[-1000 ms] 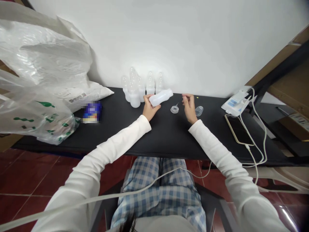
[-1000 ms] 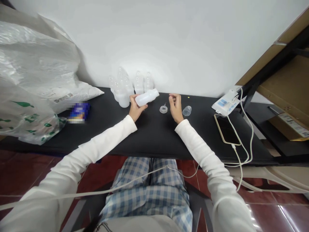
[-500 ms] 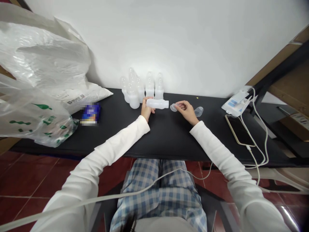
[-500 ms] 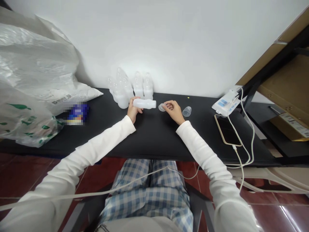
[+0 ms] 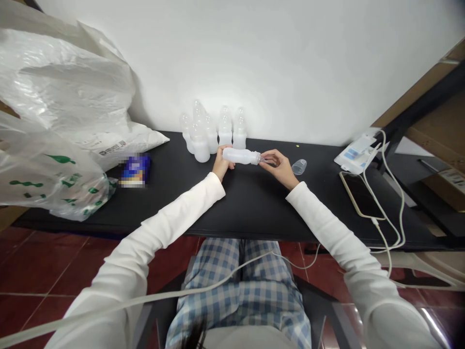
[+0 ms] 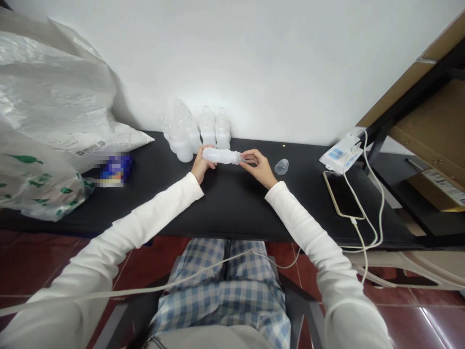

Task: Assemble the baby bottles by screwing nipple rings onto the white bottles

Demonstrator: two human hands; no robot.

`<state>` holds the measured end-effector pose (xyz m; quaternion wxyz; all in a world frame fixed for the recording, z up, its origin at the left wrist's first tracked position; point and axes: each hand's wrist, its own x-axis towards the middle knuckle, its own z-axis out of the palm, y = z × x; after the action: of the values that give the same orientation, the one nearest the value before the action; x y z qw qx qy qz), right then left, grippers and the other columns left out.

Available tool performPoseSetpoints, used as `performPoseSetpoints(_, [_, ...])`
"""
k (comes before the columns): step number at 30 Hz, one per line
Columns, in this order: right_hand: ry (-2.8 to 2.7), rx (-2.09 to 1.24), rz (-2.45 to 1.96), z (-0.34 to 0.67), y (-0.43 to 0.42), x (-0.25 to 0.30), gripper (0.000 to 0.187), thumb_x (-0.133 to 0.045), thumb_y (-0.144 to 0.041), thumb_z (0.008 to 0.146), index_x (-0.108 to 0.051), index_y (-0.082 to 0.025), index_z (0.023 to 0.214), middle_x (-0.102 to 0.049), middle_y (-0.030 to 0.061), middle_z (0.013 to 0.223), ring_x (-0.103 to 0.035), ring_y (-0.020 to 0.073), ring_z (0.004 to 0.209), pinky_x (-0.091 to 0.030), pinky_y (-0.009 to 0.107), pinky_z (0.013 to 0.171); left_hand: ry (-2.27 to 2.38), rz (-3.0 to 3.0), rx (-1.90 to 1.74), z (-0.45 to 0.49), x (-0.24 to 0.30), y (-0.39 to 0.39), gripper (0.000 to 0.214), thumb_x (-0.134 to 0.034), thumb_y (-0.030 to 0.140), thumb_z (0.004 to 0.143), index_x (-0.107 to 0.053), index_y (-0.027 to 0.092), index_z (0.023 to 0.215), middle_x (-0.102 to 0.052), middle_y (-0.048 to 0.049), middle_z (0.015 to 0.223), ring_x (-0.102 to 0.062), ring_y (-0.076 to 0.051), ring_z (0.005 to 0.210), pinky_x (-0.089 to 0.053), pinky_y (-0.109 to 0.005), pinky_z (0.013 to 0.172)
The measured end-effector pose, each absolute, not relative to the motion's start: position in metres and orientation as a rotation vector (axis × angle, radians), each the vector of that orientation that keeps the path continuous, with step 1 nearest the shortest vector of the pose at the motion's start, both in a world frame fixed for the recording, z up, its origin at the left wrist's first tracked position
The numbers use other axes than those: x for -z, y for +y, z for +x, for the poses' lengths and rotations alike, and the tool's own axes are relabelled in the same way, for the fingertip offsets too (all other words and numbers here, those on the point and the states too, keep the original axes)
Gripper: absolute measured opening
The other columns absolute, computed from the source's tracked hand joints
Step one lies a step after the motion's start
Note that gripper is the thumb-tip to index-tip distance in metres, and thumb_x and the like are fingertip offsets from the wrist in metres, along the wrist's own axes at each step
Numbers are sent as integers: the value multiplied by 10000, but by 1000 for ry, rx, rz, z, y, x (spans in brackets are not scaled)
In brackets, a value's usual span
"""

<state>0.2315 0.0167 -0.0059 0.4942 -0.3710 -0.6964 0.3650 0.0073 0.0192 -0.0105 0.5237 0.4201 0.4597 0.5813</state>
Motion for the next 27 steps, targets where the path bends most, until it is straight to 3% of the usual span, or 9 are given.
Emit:
performPoseSetpoints(6, [-1764, -728, -828, 235, 21, 11, 281, -767, -466, 786, -628, -253, 907, -624, 29, 1024, -660, 225, 1093, -549, 431, 1007, 1059, 1068, -1285, 3, 13, 26, 570, -582, 24, 559, -500, 227, 1085, -554, 37, 901, -528, -69, 597, -381, -206, 498])
performPoseSetpoints(11, [-1758, -725, -808, 233, 20, 12, 281, -759, -476, 799, -594, -253, 839, -608, 32, 1003, -658, 239, 1122, -549, 448, 1027, 983, 1020, -1243, -1, 11, 27, 574, -593, 31, 548, -494, 222, 1079, -561, 48, 829, -524, -71, 564, -384, -218, 497])
performPoseSetpoints(17, [-1785, -632, -798, 234, 18, 9, 270, -717, -485, 847, -599, -253, 776, -608, 43, 983, -656, 248, 1131, -559, 469, 1029, 874, 981, -1111, -7, 7, 26, 555, -582, 68, 557, -447, 210, 1077, -487, 85, 598, -476, -91, 463, -378, -245, 508])
performPoseSetpoints(22, [-1777, -633, -759, 234, 16, 6, 217, -723, -461, 854, -640, -260, 862, -609, 42, 1020, -665, 240, 1123, -567, 457, 1027, 844, 953, -1047, -11, 6, 27, 539, -573, 78, 523, -431, 208, 1026, -570, 50, 671, -560, -120, 527, -438, -280, 554])
performPoseSetpoints(27, [-1720, -743, -844, 234, 19, 10, 347, -745, -546, 807, -646, -273, 996, -637, 38, 1089, -682, 209, 1033, -588, 408, 973, 853, 983, -1050, -12, 4, 24, 617, -581, 73, 534, -407, 218, 1108, -577, 55, 704, -594, -115, 560, -455, -267, 598])
